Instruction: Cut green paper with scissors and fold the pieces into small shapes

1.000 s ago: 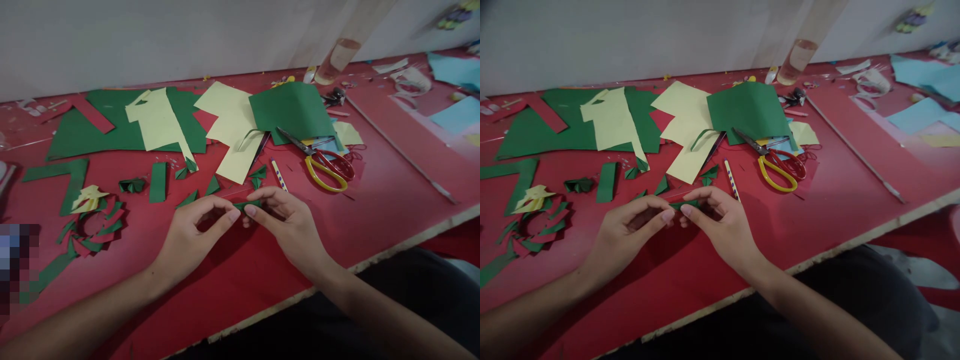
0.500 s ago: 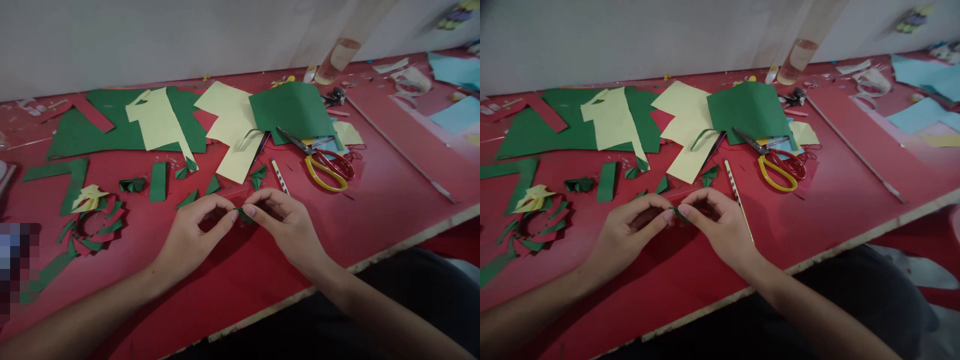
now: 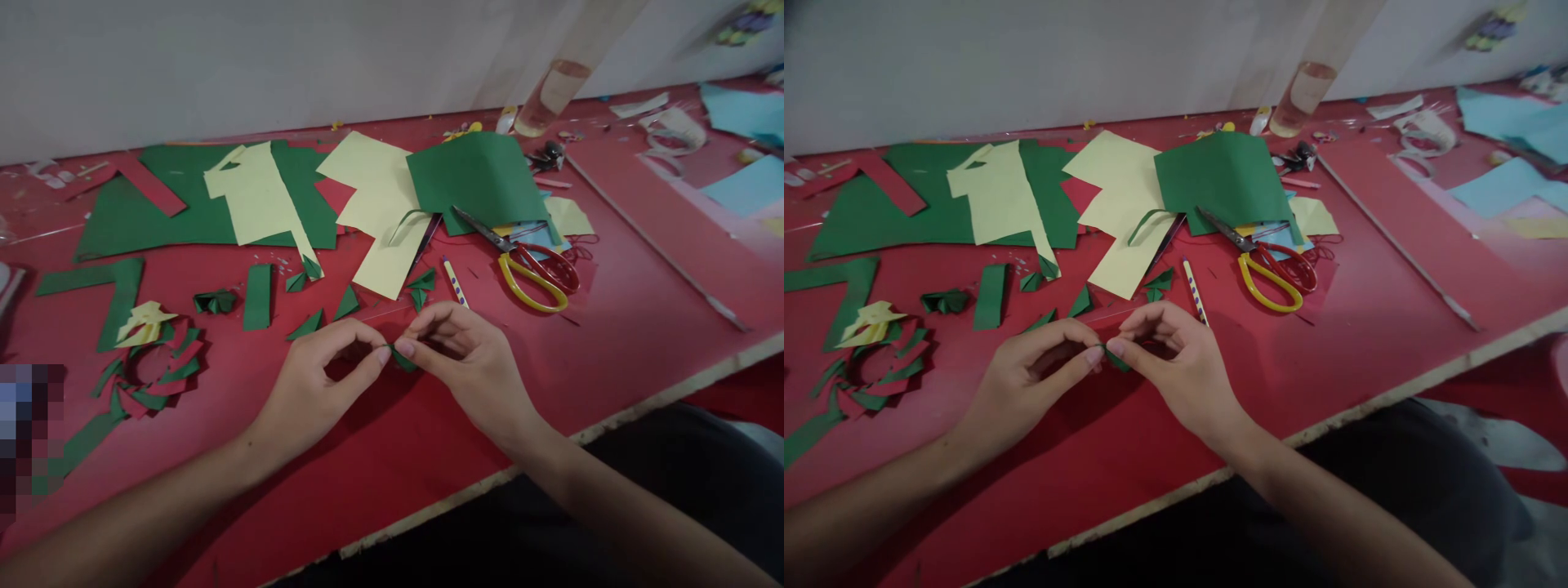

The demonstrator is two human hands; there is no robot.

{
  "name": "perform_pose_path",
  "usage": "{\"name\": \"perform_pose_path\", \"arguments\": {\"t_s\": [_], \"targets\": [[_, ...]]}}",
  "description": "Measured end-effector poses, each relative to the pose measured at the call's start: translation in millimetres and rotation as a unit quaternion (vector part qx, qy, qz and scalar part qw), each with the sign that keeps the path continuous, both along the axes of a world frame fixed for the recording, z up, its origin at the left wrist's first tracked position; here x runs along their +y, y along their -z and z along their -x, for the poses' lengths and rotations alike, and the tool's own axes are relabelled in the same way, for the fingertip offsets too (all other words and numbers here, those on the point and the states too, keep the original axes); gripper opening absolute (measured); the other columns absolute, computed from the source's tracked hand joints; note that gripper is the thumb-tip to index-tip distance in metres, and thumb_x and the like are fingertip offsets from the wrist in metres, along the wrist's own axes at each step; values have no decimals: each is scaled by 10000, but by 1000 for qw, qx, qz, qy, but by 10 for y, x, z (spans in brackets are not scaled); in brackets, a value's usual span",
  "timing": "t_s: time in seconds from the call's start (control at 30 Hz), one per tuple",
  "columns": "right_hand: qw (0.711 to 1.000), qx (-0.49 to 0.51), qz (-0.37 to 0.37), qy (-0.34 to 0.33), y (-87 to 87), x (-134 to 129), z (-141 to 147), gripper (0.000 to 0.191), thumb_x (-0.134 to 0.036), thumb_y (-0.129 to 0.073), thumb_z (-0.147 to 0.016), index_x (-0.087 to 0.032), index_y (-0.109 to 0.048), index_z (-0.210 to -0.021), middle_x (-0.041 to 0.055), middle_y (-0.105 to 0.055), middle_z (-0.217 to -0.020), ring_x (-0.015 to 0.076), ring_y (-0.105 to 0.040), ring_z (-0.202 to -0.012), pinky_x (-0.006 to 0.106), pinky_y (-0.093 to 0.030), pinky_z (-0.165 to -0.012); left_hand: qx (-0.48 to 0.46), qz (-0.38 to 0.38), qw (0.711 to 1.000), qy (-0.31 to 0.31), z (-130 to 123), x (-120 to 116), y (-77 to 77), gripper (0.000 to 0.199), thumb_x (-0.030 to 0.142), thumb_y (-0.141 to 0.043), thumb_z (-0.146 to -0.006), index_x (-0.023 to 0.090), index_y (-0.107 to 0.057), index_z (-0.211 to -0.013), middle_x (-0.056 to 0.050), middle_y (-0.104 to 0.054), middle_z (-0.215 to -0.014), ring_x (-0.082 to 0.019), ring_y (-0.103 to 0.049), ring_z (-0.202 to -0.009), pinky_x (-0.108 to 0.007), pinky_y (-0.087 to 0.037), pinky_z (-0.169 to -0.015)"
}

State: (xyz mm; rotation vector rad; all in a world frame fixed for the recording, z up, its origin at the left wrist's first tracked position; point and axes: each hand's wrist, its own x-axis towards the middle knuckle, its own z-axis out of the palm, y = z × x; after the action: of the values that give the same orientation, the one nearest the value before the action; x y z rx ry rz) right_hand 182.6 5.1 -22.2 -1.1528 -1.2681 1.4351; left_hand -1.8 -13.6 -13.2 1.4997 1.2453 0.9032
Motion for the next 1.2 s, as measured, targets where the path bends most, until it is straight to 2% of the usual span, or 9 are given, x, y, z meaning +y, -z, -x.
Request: {"name": "perform_pose_path", "arguments": {"t_s": [0.27, 0.5, 0.63, 0.83, 1.0, 1.2], "targets": [[1000, -15, -12, -3, 3, 0, -6, 174, -209, -816, -795, -234, -650, -839, -52, -672, -778, 89, -658, -757, 191, -544, -715, 41, -41, 998, 8, 20, 8, 6, 137, 242, -602, -948, 193, -666, -838, 19, -688, -803, -109, -625, -751, -228, -483, -723], [999, -24, -23, -7, 7, 3, 3, 172, -200, -806, -806, -238, -647, -860, -48, -679, -781, 95, -668, -765, 202, -550, -731, 34, -50, 998, 11, 23, 17, 0, 144, 215, -595, -948, 195, -660, -822, 23, -681, -785, -107, -616, -732, -225, -477, -707], [999, -32, -28, -22, 1, -18, -4, 102, -238, -756, -866, -248, -671, -921, -40, -707, -824, 92, -687, -788, 189, -548, -692, 48, -71, 996, 2, 20, 19, 0, 150, 202, -599, -944, 193, -660, -808, 24, -673, -763, -106, -607, -716, -219, -471, -693], [998, -43, -37, -38, -7, -33, 3, 194, -219, -790, -835, -249, -666, -981, -20, -725, -897, 127, -704, -884, 257, -577, -839, 76, -81, 994, -11, 25, 6, -8, 167, 196, -578, -947, 195, -657, -800, 27, -675, -751, -105, -601, -692, -216, -459, -653], [998, -36, -23, -36, 4, -17, 2, 175, -215, -782, -841, -245, -664, -966, -8, -728, -879, 146, -714, -876, 285, -594, -828, 89, -82, 992, -14, 25, 12, -13, 176, 199, -575, -943, 198, -658, -788, 24, -682, -741, -113, -607, -680, -228, -458, -653], [999, -29, -12, -40, -7, -17, -3, 181, -207, -790, -830, -242, -667, -957, -13, -733, -854, 138, -716, -860, 261, -594, -791, 106, -90, 990, -6, 35, 14, -5, 201, 207, -534, -961, 197, -643, -792, 19, -666, -717, -117, -594, -647, -236, -448, -620]]}}
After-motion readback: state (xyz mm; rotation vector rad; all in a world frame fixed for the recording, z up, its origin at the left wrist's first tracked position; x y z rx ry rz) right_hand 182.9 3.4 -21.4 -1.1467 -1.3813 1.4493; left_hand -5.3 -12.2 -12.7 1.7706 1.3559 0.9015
